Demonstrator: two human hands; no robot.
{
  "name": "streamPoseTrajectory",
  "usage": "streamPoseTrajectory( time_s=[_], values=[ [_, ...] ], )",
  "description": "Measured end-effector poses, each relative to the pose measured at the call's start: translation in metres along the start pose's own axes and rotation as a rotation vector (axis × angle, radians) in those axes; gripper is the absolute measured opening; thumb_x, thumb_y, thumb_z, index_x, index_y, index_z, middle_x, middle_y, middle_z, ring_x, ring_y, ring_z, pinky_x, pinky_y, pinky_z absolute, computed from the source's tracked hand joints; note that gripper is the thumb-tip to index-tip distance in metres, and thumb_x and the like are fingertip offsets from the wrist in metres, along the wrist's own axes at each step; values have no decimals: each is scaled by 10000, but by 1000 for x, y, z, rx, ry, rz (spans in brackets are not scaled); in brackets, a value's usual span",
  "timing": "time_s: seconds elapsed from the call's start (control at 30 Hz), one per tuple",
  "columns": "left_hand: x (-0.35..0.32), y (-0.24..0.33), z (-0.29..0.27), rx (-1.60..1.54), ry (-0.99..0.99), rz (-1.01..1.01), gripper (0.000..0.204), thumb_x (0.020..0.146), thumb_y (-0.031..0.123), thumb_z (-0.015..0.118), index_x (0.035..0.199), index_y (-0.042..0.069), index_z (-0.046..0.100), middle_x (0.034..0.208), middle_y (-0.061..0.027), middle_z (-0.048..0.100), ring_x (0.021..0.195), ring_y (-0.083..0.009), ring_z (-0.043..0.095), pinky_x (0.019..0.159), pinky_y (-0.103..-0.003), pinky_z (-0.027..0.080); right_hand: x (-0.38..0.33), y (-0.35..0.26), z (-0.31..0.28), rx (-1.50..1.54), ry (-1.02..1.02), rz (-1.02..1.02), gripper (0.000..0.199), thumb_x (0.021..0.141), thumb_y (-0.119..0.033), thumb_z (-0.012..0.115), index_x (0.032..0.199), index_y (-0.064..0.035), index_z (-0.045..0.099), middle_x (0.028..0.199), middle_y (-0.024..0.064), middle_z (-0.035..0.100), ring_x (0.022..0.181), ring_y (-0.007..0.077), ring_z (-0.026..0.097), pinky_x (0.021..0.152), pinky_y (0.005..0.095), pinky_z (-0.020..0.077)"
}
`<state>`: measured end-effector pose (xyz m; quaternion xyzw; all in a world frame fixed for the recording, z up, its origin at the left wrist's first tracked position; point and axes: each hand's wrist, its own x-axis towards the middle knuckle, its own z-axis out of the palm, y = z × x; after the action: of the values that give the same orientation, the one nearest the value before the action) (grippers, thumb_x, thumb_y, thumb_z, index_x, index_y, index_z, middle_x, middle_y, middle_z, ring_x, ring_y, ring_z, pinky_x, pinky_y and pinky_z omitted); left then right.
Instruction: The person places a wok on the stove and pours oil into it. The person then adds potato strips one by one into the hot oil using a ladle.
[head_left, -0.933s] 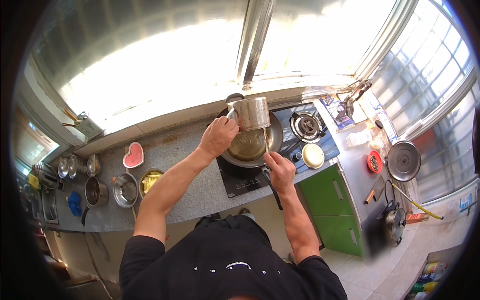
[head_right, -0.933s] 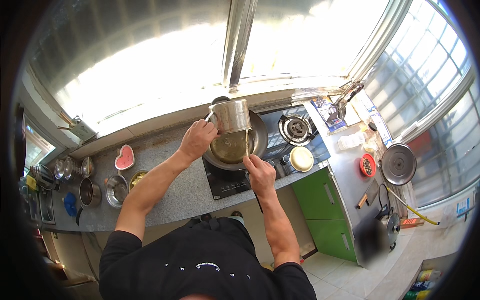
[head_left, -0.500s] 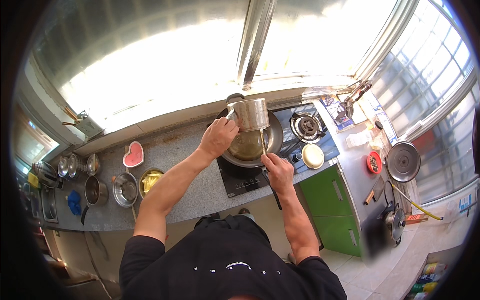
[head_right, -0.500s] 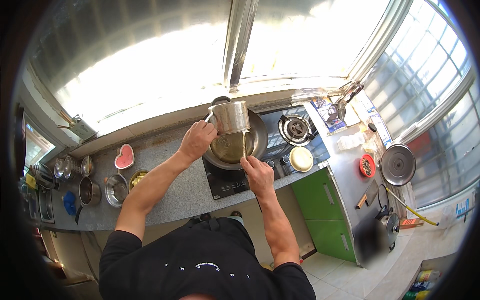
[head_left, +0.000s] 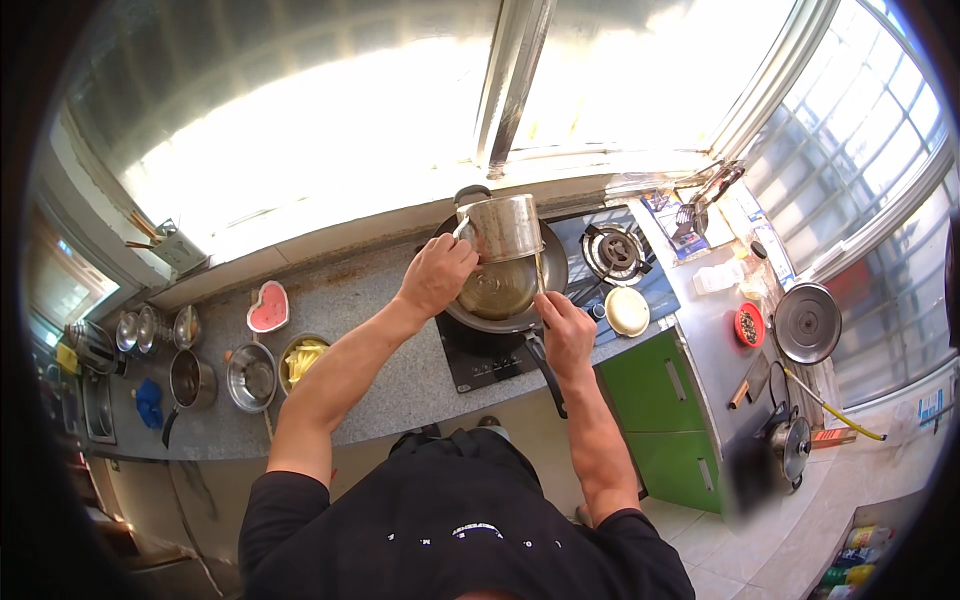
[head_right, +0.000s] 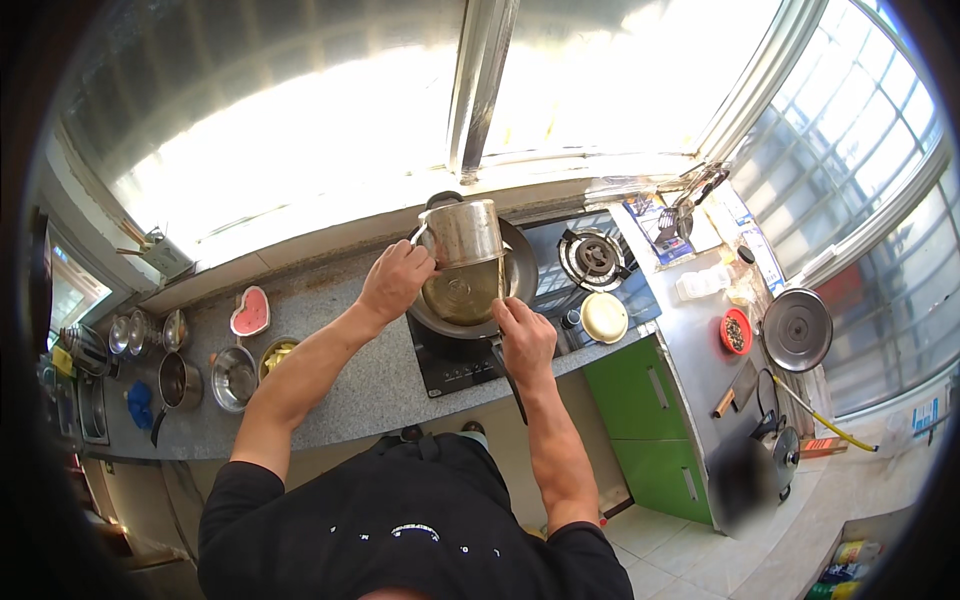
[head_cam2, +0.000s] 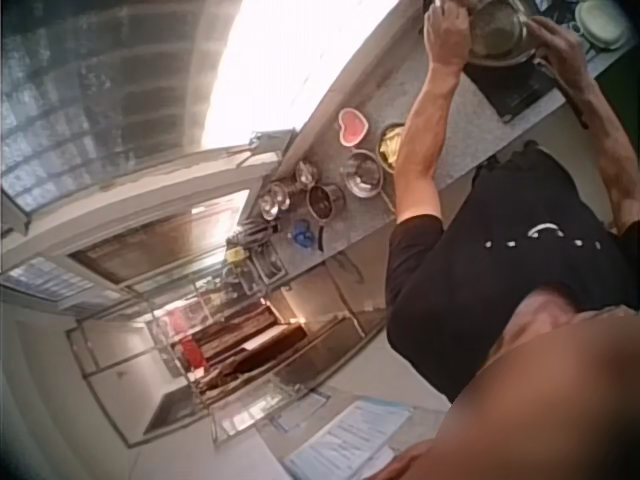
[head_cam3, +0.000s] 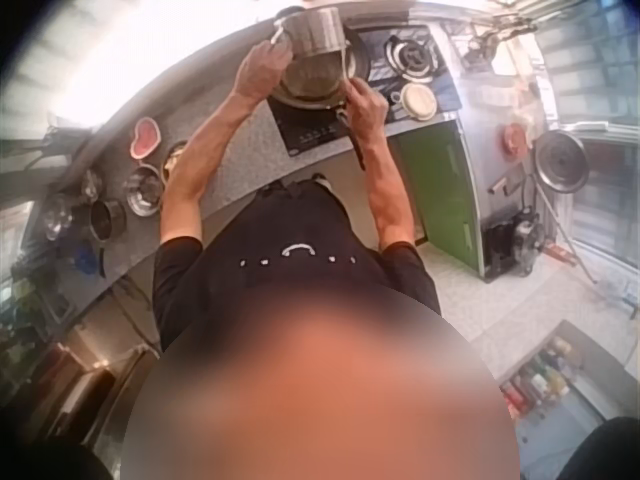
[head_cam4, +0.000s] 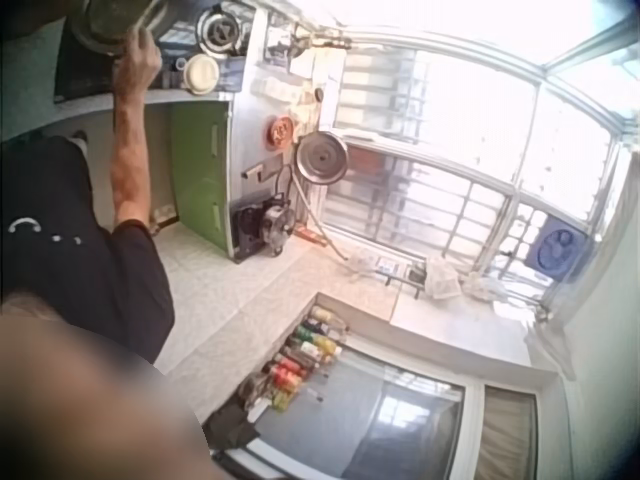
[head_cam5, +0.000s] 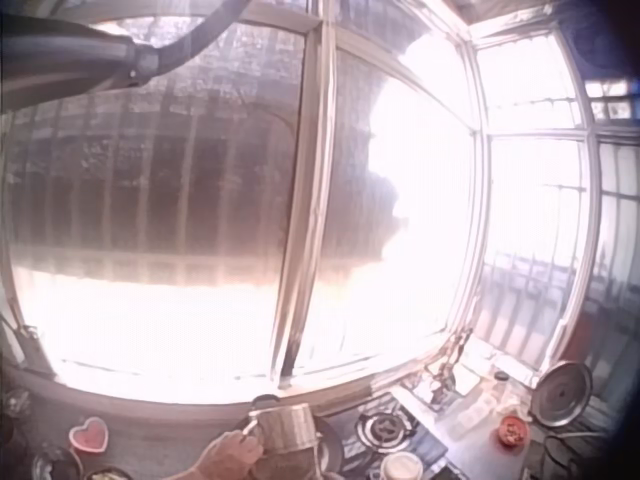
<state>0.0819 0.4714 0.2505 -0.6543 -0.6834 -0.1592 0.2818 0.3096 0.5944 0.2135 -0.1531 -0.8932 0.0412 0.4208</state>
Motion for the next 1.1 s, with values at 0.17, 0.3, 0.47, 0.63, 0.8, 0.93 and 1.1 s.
streamPoseTrajectory(
  time_s=[0.17, 0.3, 0.47, 0.63, 0.8, 0.93, 1.1],
  values=[
    [0, 1, -2, -31, 27, -8, 161, 810, 209, 697, 772, 122, 568, 818, -25, 505, 825, -193, 516, 766, -309, 485, 2, -2, 4, -1, 1, -20, 262, 781, -55, 644, 1035, -120, 664, 955, 37, 673, 746, 234, 676, 641, 339, 532],
    [-1, 2, -2, -21, 19, -20, 169, 812, 220, 704, 771, 122, 573, 816, -22, 502, 819, -190, 512, 767, -307, 482, -1, -4, 7, 8, -39, -8, 284, 787, -44, 630, 1060, -120, 658, 965, 44, 673, 760, 238, 680, 641, 344, 533],
    [0, 4, 0, -16, 26, -29, 169, 821, 228, 702, 774, 122, 578, 815, -22, 501, 812, -188, 506, 769, -306, 476, 1, -11, 10, 49, -28, -8, 261, 769, -30, 699, 1011, -128, 692, 953, 38, 698, 716, 252, 680, 626, 335, 538],
    [0, 7, 0, -45, 29, -45, 158, 836, 226, 690, 784, 117, 587, 820, -26, 507, 817, -196, 512, 769, -314, 475, 1, -23, 11, 82, -62, -42, 241, 824, -75, 672, 1061, -116, 649, 960, 46, 666, 768, 222, 682, 630, 338, 526],
    [1, 10, 4, -102, 64, -55, 162, 849, 230, 675, 781, 115, 585, 815, -29, 510, 820, -203, 520, 772, -320, 476, -1, -30, 18, 112, -71, -68, 217, 830, -98, 682, 1046, -103, 654, 941, 45, 661, 774, 211, 686, 631, 335, 526],
    [-1, 12, 8, -99, 62, -63, 160, 850, 228, 672, 780, 116, 579, 810, -30, 509, 814, -204, 520, 771, -325, 475, -1, -33, 20, 143, -95, -98, 220, 829, -111, 673, 1049, -105, 657, 948, 44, 663, 775, 209, 688, 623, 334, 520],
    [1, 18, 9, -107, 69, -55, 164, 841, 230, 674, 774, 118, 575, 809, -30, 507, 811, -202, 519, 757, -320, 472, -6, -33, 23, 166, -172, -147, 209, 823, -111, 659, 1030, -120, 635, 914, 25, 648, 742, 207, 678, 606, 339, 508]
  ],
)
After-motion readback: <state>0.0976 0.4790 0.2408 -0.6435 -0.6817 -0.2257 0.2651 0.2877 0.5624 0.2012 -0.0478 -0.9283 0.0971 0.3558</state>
